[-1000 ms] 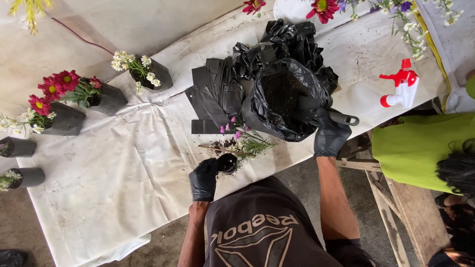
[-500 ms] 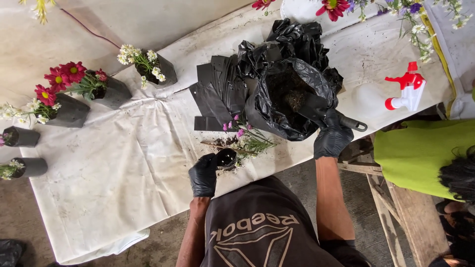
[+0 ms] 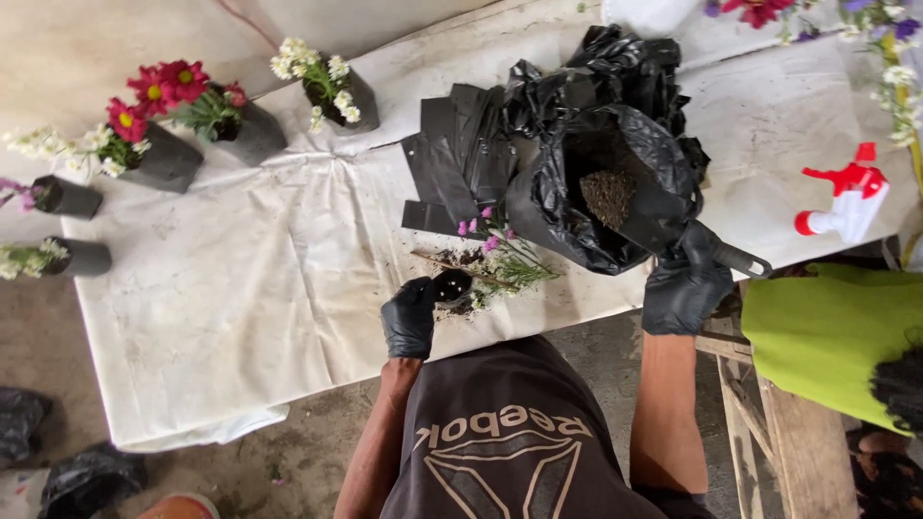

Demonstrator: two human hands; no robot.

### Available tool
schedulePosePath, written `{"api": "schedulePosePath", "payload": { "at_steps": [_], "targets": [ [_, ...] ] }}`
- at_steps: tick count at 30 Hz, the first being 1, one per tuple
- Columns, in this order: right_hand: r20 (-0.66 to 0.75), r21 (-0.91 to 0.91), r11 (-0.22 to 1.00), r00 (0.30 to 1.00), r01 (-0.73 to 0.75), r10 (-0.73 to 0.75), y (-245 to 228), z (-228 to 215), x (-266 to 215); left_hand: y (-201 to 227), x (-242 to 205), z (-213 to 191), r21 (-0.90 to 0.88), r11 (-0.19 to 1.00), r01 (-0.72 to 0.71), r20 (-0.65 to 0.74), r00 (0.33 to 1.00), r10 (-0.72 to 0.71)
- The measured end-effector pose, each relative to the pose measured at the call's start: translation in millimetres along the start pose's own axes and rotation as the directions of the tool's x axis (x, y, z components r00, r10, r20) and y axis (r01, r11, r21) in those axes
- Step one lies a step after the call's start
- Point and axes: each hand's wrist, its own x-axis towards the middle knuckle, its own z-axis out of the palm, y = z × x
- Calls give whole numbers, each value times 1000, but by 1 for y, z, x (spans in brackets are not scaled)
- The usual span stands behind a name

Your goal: The person fills a small black plastic pot with soil using a trowel, then uses a small stick to create a hole in the soil. They place a small flower into the hole and gently press the soil around the base to secure it.

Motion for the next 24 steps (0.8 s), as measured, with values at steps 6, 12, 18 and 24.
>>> {"api": "schedulePosePath", "payload": {
  "at_steps": [6,12,18,24],
  "targets": [
    [99,-130,987,989,-99,112,21,-5,-35,-29,4,11,69,997,-16,-88,996,22],
    [207,-193,947,932,-258,297,66,16,-96,-38,-6,13,81,994,-75,-181,980,88],
    [254,-388,887,896,-251,365,103,3,-104,-16,-16,11,68,992,-107,-223,968,120],
    [278,-593,798,903,-107,327,120,8,-104,-38,-13,25,85,990,-115,-266,955,134]
  ]
}}
